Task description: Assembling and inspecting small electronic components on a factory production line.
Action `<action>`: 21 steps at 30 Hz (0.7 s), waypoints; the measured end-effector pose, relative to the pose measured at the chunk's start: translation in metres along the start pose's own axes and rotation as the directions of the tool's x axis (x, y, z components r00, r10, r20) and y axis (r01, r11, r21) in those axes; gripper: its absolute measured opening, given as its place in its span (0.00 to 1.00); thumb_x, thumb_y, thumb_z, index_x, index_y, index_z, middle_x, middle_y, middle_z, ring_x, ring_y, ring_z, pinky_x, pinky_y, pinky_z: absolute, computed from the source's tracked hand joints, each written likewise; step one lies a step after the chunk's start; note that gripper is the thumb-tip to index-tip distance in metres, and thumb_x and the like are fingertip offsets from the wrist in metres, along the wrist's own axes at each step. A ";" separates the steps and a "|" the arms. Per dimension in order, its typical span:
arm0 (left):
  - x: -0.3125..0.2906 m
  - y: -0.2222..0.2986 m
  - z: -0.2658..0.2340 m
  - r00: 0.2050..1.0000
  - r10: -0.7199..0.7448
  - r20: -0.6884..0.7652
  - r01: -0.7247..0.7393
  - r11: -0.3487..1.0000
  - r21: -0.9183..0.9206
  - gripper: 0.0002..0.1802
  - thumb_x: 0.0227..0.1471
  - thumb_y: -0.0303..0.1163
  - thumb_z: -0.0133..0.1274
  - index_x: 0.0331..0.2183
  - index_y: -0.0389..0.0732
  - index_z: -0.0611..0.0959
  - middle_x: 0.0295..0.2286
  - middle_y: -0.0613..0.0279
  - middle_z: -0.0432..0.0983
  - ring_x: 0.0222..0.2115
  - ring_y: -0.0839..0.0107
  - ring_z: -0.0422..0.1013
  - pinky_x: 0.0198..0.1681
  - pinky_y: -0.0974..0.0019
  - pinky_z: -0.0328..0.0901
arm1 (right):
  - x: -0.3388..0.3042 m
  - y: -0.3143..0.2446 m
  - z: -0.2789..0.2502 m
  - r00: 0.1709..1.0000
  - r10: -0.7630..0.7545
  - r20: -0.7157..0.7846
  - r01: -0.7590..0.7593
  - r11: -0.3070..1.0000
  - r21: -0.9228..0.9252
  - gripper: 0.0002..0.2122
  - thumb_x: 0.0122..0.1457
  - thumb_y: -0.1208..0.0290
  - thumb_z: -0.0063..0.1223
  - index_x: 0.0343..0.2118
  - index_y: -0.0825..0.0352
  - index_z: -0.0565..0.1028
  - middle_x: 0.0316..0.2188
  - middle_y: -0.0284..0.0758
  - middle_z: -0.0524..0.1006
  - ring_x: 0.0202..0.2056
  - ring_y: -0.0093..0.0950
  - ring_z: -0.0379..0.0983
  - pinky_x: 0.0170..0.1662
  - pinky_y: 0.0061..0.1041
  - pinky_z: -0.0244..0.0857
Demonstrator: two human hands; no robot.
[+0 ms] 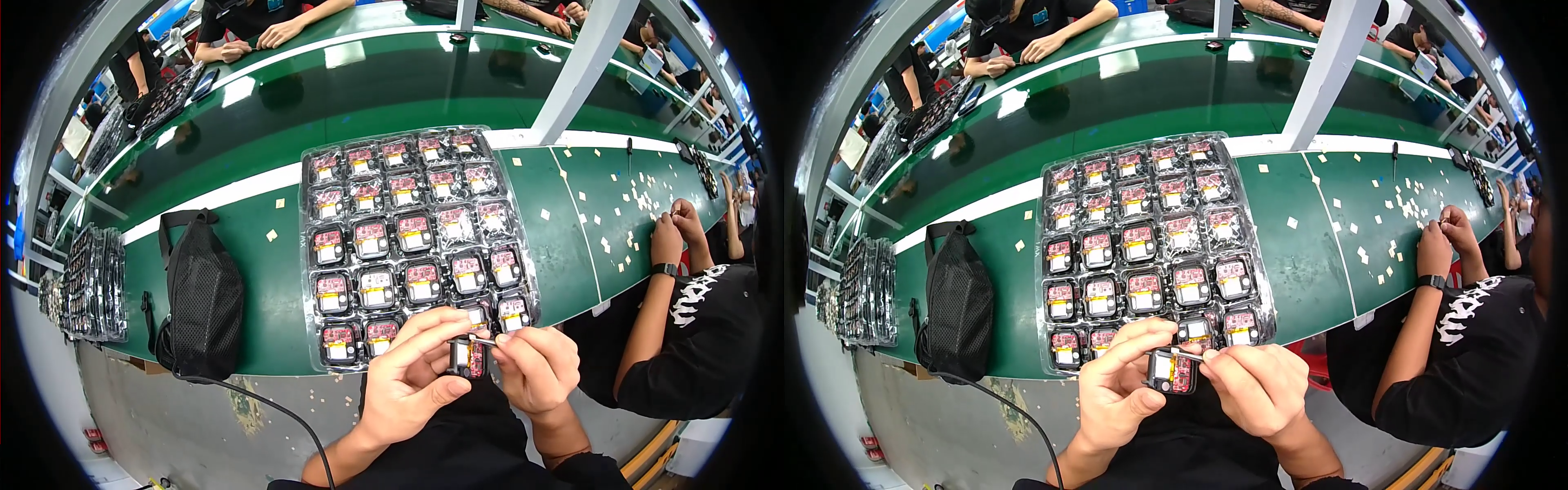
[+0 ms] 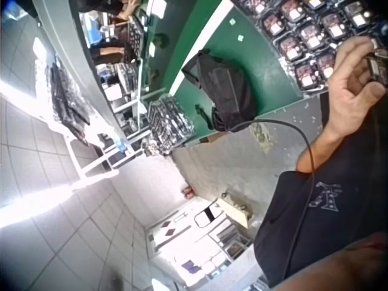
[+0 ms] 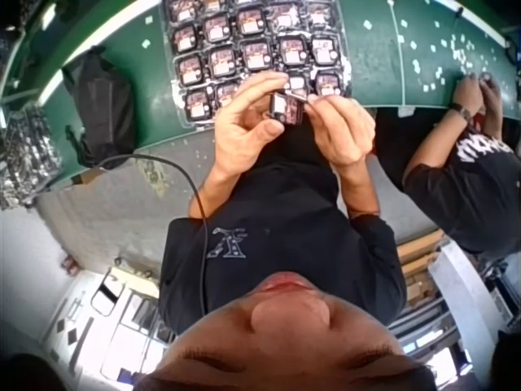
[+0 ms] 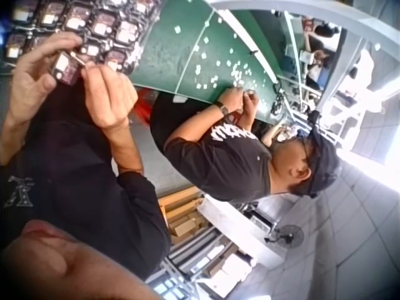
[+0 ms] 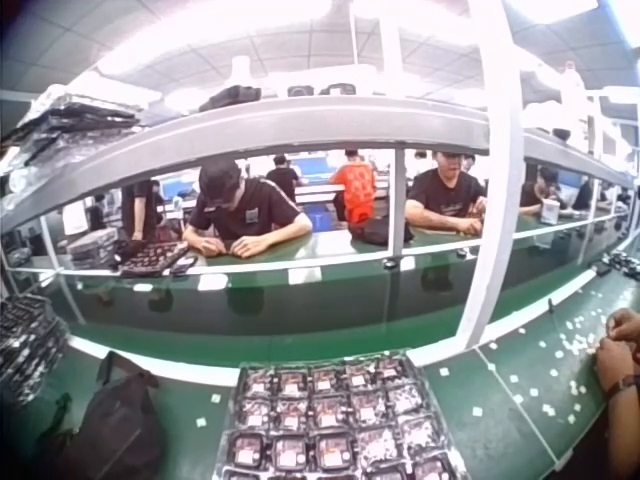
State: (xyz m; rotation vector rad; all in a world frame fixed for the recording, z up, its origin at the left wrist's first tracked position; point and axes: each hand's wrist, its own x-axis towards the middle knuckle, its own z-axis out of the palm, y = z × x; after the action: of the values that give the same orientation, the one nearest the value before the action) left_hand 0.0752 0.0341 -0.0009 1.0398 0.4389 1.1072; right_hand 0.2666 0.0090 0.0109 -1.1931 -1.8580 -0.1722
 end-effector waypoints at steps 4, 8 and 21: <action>-0.001 -0.001 0.000 1.000 0.008 0.002 -0.008 0.998 -0.055 0.33 0.56 0.25 0.63 0.59 0.26 0.71 0.59 0.50 0.59 0.59 0.54 0.66 0.62 0.53 0.65 | 0.001 0.001 0.001 0.996 0.086 -0.007 -0.084 0.986 0.146 0.09 0.48 0.76 0.71 0.32 0.69 0.81 0.26 0.35 0.78 0.21 0.29 0.74 0.22 0.25 0.66; -0.002 0.002 0.002 1.000 -0.006 -0.001 0.006 0.998 -0.064 0.32 0.56 0.24 0.63 0.59 0.26 0.71 0.59 0.50 0.59 0.60 0.55 0.66 0.62 0.53 0.66 | 0.004 0.003 -0.002 0.992 0.110 0.054 -0.118 0.977 0.177 0.09 0.49 0.76 0.70 0.32 0.70 0.81 0.25 0.35 0.77 0.21 0.29 0.75 0.23 0.26 0.68; -0.004 0.003 0.004 0.999 -0.014 -0.042 0.014 1.000 0.005 0.32 0.55 0.24 0.63 0.59 0.27 0.72 0.59 0.51 0.59 0.57 0.61 0.67 0.61 0.57 0.67 | -0.001 0.003 0.002 1.000 0.017 -0.002 -0.017 0.998 0.060 0.08 0.50 0.76 0.69 0.31 0.70 0.81 0.25 0.34 0.76 0.18 0.27 0.71 0.20 0.24 0.63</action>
State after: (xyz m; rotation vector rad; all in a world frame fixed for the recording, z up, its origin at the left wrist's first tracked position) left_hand 0.0751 0.0291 0.0033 1.0184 0.4826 1.1180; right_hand 0.2676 0.0109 0.0082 -1.1667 -1.8373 -0.1072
